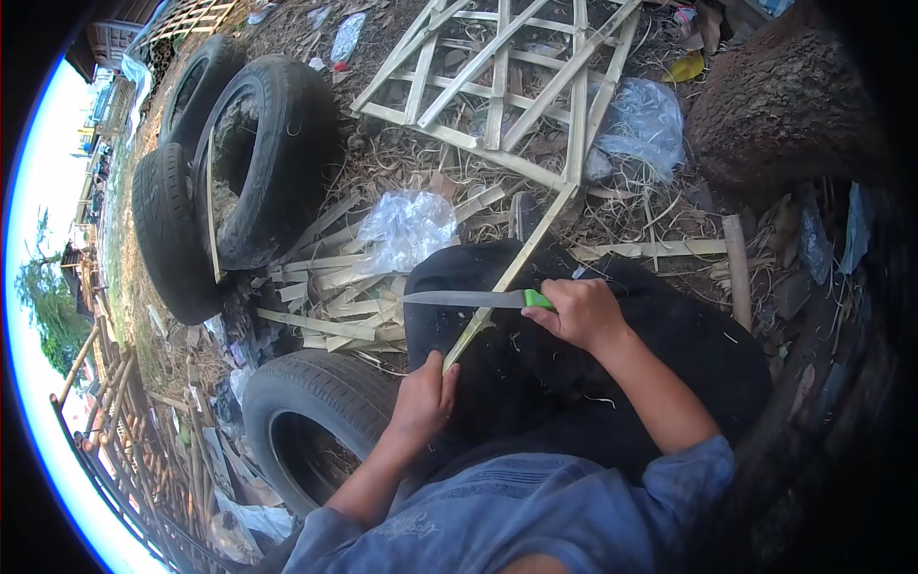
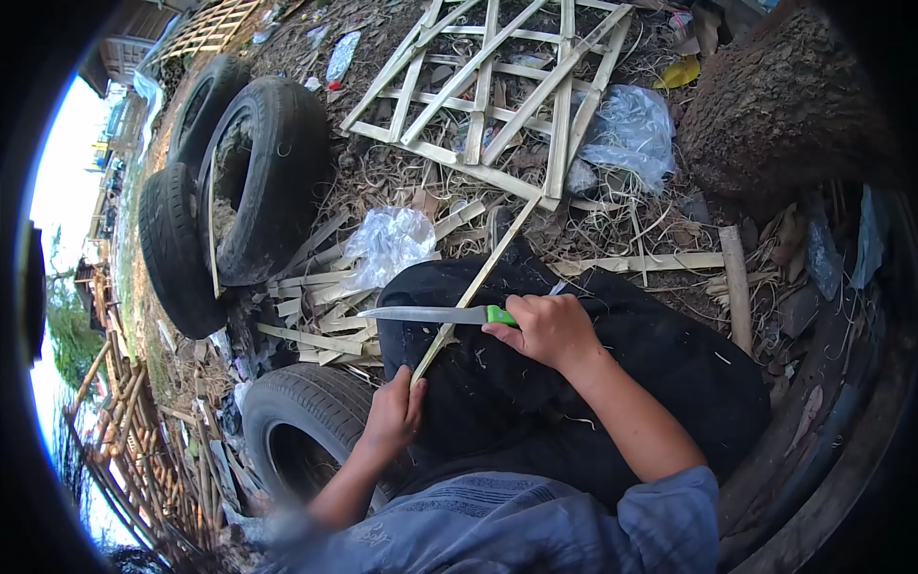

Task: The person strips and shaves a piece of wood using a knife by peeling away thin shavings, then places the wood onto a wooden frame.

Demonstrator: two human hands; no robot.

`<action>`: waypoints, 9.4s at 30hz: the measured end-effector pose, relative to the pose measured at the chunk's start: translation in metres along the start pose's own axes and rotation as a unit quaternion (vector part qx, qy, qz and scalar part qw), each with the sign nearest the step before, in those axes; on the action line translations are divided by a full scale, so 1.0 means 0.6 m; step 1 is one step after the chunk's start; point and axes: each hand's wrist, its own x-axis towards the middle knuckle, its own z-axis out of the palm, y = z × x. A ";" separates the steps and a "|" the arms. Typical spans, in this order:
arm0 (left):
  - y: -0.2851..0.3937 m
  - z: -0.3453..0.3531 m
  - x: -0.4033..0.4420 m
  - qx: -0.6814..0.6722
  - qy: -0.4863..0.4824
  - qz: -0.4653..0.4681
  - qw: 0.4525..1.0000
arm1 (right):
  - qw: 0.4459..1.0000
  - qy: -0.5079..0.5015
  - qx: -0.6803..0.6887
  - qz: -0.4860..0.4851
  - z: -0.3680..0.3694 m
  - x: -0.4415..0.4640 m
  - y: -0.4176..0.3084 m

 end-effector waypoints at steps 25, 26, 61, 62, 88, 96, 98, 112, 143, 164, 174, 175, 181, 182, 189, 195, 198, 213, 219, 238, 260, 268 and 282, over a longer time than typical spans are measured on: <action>-0.015 0.010 0.018 -0.044 0.018 0.014 0.999 | 0.971 0.136 0.088 0.177 -0.066 0.023 0.052; -0.018 0.015 0.017 -0.043 0.015 0.013 0.999 | 0.979 0.128 0.088 0.129 -0.049 0.015 0.026; 0.002 0.020 0.011 0.075 0.044 0.044 0.995 | 0.996 0.017 0.059 0.061 -0.025 0.008 -0.045; 0.001 0.020 0.011 0.074 0.042 0.046 0.995 | 0.998 0.005 0.031 0.046 -0.022 0.007 -0.044; -0.011 0.025 0.012 0.100 0.074 0.090 0.988 | 0.917 0.075 0.299 0.253 -0.085 0.007 0.050; -0.021 0.018 0.014 0.080 0.058 0.099 0.990 | 0.956 0.013 0.169 0.238 -0.103 0.002 0.055; -0.021 0.017 0.013 0.064 0.045 0.093 0.993 | 0.954 -0.012 0.161 0.254 -0.110 0.001 0.056; -0.010 0.020 0.018 0.083 0.050 0.082 0.992 | 0.942 0.041 0.215 0.254 -0.072 -0.021 0.053; -0.014 0.018 0.015 0.101 0.061 0.088 0.989 | 0.916 0.040 0.289 0.276 -0.035 -0.024 0.057; -0.015 0.018 0.016 0.118 0.057 0.075 0.989 | 0.956 0.053 0.250 0.147 -0.009 -0.027 0.038; -0.017 0.017 0.018 0.103 0.057 0.080 0.990 | 0.948 0.016 0.271 0.167 -0.013 -0.028 0.014; -0.015 0.017 0.020 0.102 0.061 0.079 0.990 | 0.948 0.011 0.265 0.178 -0.022 -0.020 0.020; -0.016 0.021 0.017 0.102 0.072 0.079 0.989 | 0.958 0.014 0.240 0.158 -0.004 -0.026 0.008; -0.017 0.020 0.015 0.103 0.073 0.082 0.989 | 0.948 0.006 0.267 0.174 -0.004 -0.031 -0.001; -0.009 0.024 0.014 0.078 0.078 0.078 0.991 | 0.941 0.069 0.274 0.186 0.002 -0.026 0.021; -0.007 0.019 0.016 0.074 0.062 0.074 0.993 | 0.885 0.089 0.356 0.286 -0.004 -0.011 0.038; -0.010 0.021 0.015 0.079 0.077 0.079 0.991 | 0.953 0.015 0.258 0.160 0.001 -0.029 -0.001; -0.007 0.023 0.015 0.096 0.075 0.075 0.990 | 0.904 0.081 0.322 0.270 -0.020 -0.008 0.045; -0.011 0.025 0.015 0.105 0.077 0.068 0.989 | 0.953 0.018 0.253 0.168 -0.011 -0.031 0.007; -0.016 0.027 0.015 0.089 0.078 0.092 0.989 | 0.942 0.029 0.284 0.179 -0.003 -0.026 0.001; -0.021 0.025 0.018 0.045 0.076 0.080 0.993 | 0.957 -0.105 0.230 0.142 -0.018 -0.025 0.005; -0.016 0.023 0.019 0.031 0.073 0.080 0.994 | 0.936 -0.057 0.294 0.185 -0.025 -0.019 0.017; -0.014 0.021 0.017 0.031 0.084 0.085 0.992 | 0.954 -0.086 0.260 0.121 -0.010 -0.030 0.028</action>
